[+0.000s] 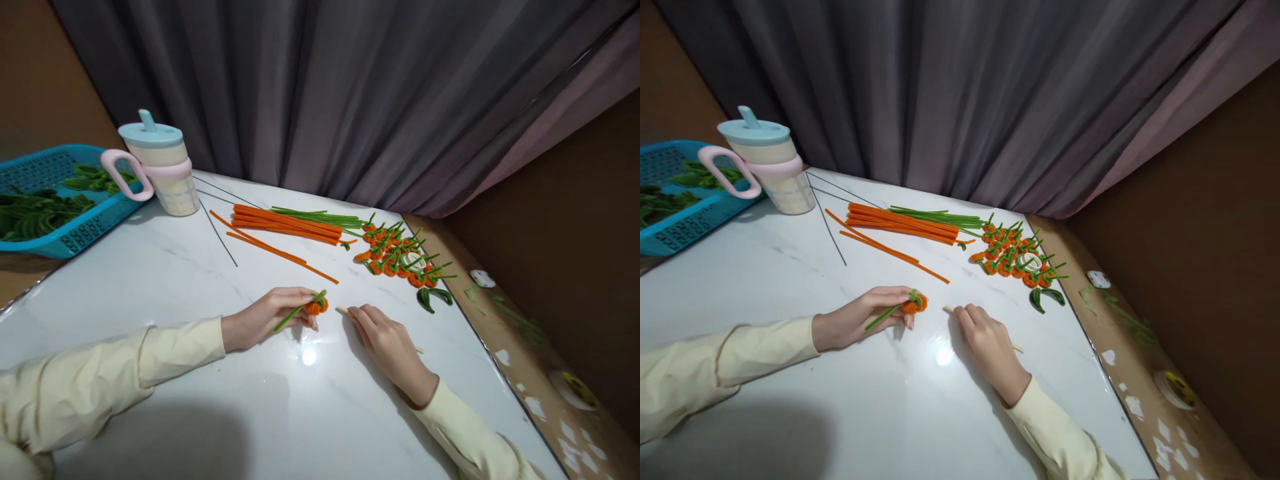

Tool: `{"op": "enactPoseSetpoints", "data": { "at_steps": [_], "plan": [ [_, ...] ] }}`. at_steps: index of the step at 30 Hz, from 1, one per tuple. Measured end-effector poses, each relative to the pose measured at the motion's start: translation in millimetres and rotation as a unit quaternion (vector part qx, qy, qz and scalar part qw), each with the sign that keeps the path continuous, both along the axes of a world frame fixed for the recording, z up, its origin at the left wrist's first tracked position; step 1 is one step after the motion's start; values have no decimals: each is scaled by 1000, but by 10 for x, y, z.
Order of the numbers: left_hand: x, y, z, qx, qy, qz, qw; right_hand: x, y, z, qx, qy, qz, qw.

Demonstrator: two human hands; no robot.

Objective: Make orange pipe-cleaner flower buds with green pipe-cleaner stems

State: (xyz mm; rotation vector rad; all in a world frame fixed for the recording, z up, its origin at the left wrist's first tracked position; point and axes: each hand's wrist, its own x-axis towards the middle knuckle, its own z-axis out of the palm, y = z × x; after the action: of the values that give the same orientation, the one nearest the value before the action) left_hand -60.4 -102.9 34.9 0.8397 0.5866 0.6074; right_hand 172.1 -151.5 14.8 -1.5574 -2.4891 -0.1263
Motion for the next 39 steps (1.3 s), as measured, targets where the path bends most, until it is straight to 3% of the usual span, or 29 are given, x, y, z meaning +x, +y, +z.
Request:
{"op": "enactPoseSetpoints", "data": {
  "at_steps": [3, 7, 10, 13, 24, 31, 35, 39],
  "plan": [
    [1, 6, -6, -23, -10, -10, 1000, -20, 23, 33, 76, -7, 52, 996],
    [-9, 2, -40, -11, -12, -44, 999, -126, 12, 252, 171, 44, 150, 973],
    [-20, -11, -58, -1, -5, -62, 998, -219, 7, 381, 223, -20, 259, 940],
    [-26, -17, -66, -9, -2, -67, 998, -273, 36, 407, 246, -56, 309, 917],
    [-1, -15, -63, -47, -42, -57, 996, -248, 177, 358, 280, -53, 357, 889],
    [1, -12, -94, -50, -55, -86, 994, -268, 268, 377, 297, -40, 379, 876],
    [-20, -9, -60, -37, 0, -85, 996, -230, 268, 399, 331, -64, 383, 860],
    [-34, -13, 68, -53, 75, -69, 993, -198, 266, 392, 346, -95, 390, 848]
  ]
}}
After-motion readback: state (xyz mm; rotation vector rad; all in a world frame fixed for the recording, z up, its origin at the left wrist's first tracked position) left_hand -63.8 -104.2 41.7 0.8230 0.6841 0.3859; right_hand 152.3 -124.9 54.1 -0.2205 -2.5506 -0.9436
